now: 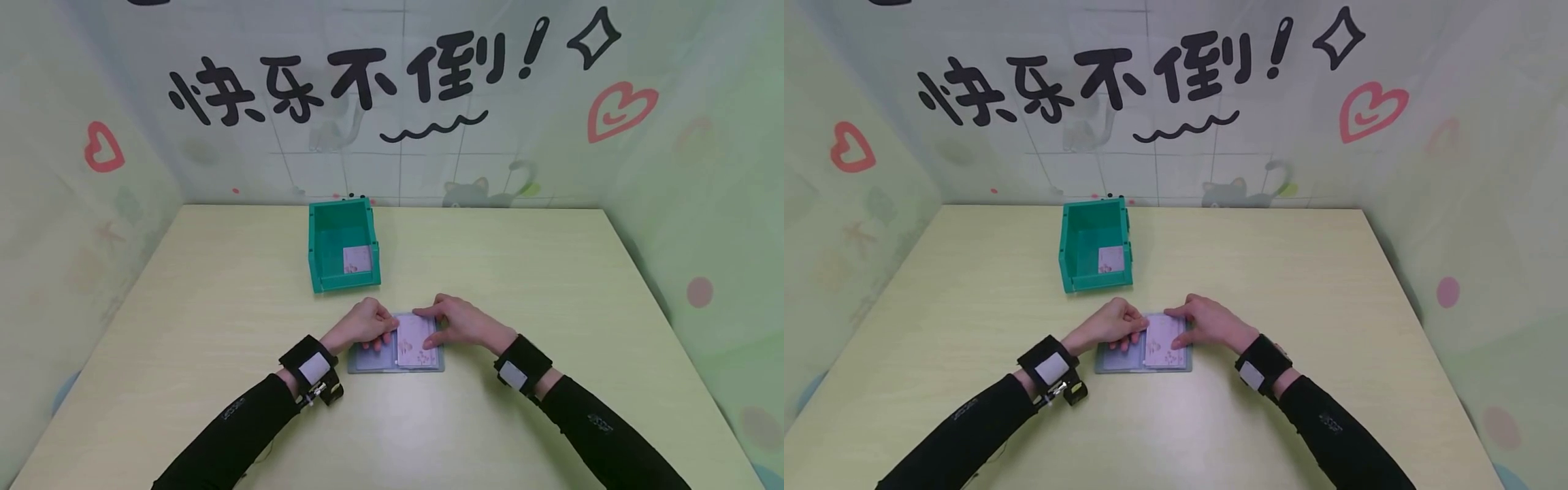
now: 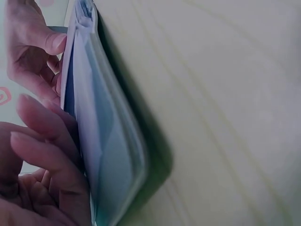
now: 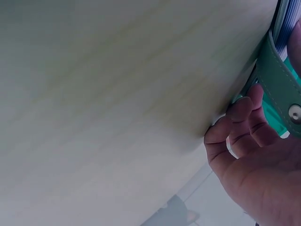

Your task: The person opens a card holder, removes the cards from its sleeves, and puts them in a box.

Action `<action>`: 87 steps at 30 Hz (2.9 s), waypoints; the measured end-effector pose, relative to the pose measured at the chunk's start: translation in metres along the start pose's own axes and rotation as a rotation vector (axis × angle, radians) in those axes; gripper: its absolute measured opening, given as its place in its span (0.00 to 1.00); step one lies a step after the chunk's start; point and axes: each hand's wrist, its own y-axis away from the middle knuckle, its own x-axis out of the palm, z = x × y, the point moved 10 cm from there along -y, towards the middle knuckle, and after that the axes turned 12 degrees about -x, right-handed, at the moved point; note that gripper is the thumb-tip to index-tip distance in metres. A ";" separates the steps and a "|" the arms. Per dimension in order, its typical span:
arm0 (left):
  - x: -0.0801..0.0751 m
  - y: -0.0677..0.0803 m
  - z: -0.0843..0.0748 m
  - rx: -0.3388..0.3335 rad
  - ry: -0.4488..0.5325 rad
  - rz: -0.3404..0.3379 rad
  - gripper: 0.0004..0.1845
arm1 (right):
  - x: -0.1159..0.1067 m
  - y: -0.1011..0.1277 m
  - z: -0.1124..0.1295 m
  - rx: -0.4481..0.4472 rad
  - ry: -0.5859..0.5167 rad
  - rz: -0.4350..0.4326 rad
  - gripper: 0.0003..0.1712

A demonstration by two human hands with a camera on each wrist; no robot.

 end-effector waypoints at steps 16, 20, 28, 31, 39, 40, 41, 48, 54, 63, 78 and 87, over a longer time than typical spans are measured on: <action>-0.004 -0.002 0.006 -0.030 0.016 -0.011 0.11 | -0.001 -0.001 0.005 -0.069 0.026 -0.004 0.39; -0.005 0.000 0.007 -0.031 0.026 0.009 0.11 | -0.001 0.000 0.002 -0.044 0.020 -0.001 0.39; -0.002 0.004 0.006 -0.023 0.056 0.030 0.12 | -0.001 0.000 0.004 -0.072 0.014 0.004 0.39; -0.003 0.004 0.008 -0.031 0.055 0.020 0.11 | 0.000 0.000 0.003 -0.066 0.010 0.005 0.39; -0.009 0.006 0.013 -0.040 0.069 0.102 0.12 | -0.001 0.000 0.002 -0.041 0.000 0.007 0.39; -0.009 0.006 0.012 -0.032 0.060 0.117 0.12 | -0.001 0.000 0.002 -0.042 0.001 0.007 0.39; -0.009 0.007 0.012 -0.024 0.052 0.132 0.12 | -0.001 0.000 0.002 -0.043 -0.001 0.007 0.39; -0.017 0.008 0.016 -0.068 0.068 0.123 0.11 | -0.001 0.000 0.002 -0.041 -0.013 0.010 0.39; -0.037 0.013 0.011 -0.050 0.070 0.097 0.23 | -0.001 0.000 0.003 -0.042 -0.023 0.005 0.39; -0.096 0.017 -0.023 0.076 0.111 -0.069 0.29 | -0.004 0.002 0.004 -0.060 -0.025 -0.009 0.38; -0.135 0.000 -0.037 0.071 0.047 -0.424 0.29 | 0.000 0.001 -0.001 -0.037 -0.023 -0.004 0.38; -0.136 -0.012 -0.034 0.035 0.120 -0.421 0.32 | -0.001 0.001 0.000 -0.036 -0.012 -0.006 0.38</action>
